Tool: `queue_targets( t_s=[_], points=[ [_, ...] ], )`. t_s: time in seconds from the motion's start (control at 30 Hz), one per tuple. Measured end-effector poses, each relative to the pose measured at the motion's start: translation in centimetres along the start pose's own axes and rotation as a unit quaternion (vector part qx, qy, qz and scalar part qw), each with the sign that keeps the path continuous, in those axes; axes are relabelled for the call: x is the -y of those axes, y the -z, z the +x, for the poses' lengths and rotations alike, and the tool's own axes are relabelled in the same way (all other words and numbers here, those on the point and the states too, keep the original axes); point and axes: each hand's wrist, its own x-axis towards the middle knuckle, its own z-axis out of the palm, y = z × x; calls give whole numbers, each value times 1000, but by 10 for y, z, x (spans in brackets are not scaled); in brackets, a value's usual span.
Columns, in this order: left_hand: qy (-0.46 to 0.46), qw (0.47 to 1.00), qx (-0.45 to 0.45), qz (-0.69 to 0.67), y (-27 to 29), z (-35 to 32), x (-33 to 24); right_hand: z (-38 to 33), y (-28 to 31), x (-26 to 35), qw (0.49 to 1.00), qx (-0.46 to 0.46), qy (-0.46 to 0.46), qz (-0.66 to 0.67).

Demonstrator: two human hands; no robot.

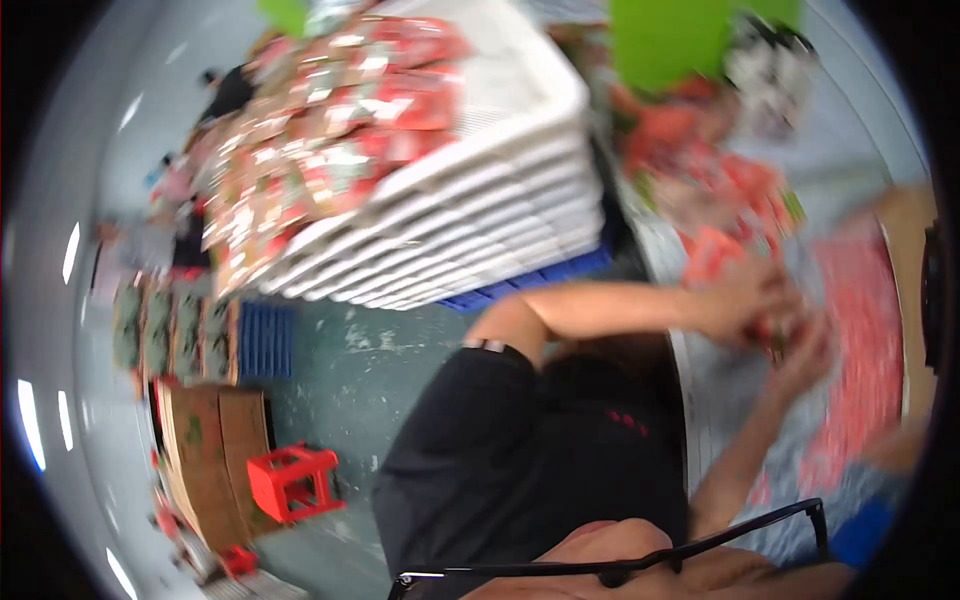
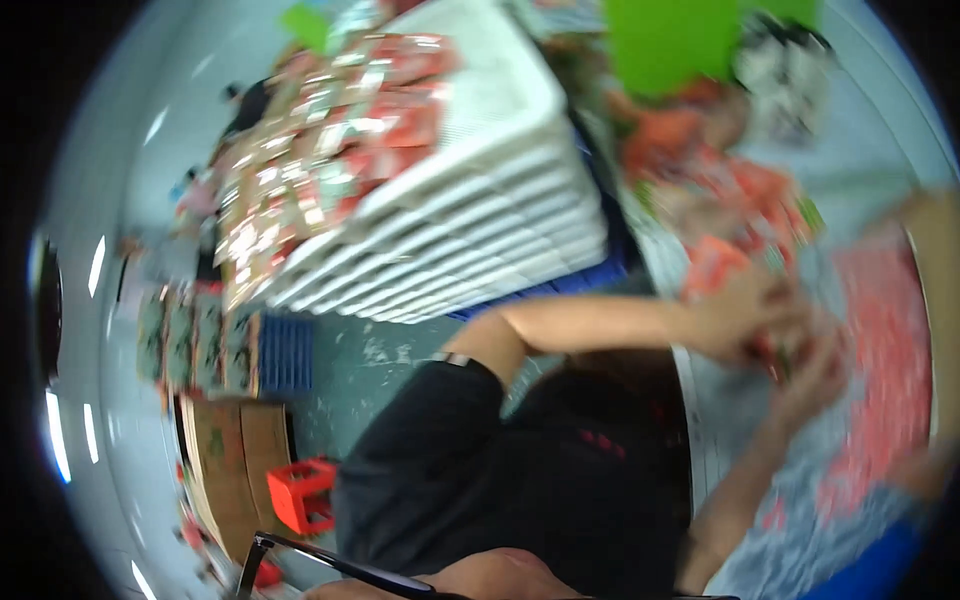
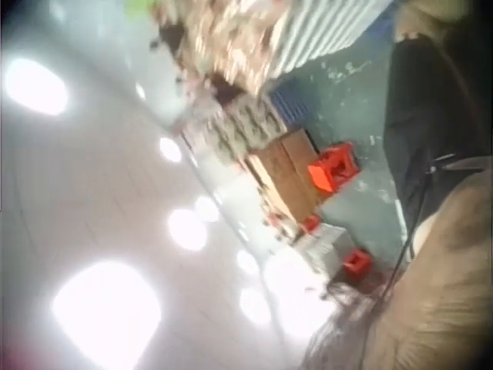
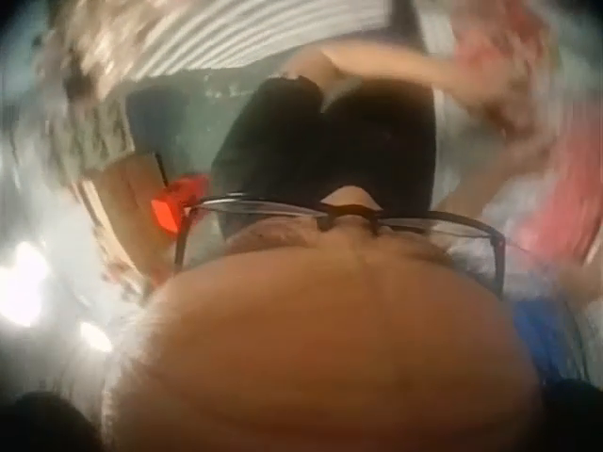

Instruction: Manually filling small plastic pouches with pink candies from a large bulk box and stacking the filled bags onto industrial trays.

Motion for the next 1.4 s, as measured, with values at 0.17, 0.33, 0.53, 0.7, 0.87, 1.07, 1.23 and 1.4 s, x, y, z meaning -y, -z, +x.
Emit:
queue_targets(
  t_s=[0.17, 0.33, 0.53, 0.7, 0.87, 1.07, 1.23, 1.4],
  points=[
    [38, 999, 6, 29, -7, -6, -22, 17, 13, -1, 996, 19, 86, -32],
    [66, 997, -43, -1, -4, -10, -18, 0, -2, 21, 993, 110, -35, 22],
    [84, 994, 4, -63, -18, -7, -19, 1, 10, 15, 992, 100, 59, -58],
    [63, 996, -17, -62, -16, -2, -7, -8, -1, 21, 978, 101, 165, -82],
    [96, 988, 53, -110, -34, 21, -29, -21, 27, 42, 993, 61, 97, -22],
    [99, 973, 79, -192, -85, -13, -14, -41, 83, 58, 892, 24, 337, -301],
    [115, 945, 113, -285, -66, 43, -138, -88, 95, 69, 891, 25, 179, -417],
    [-101, 909, 107, -389, -144, 11, -135, -115, 125, 59, 834, 43, 130, -534]
  ],
)
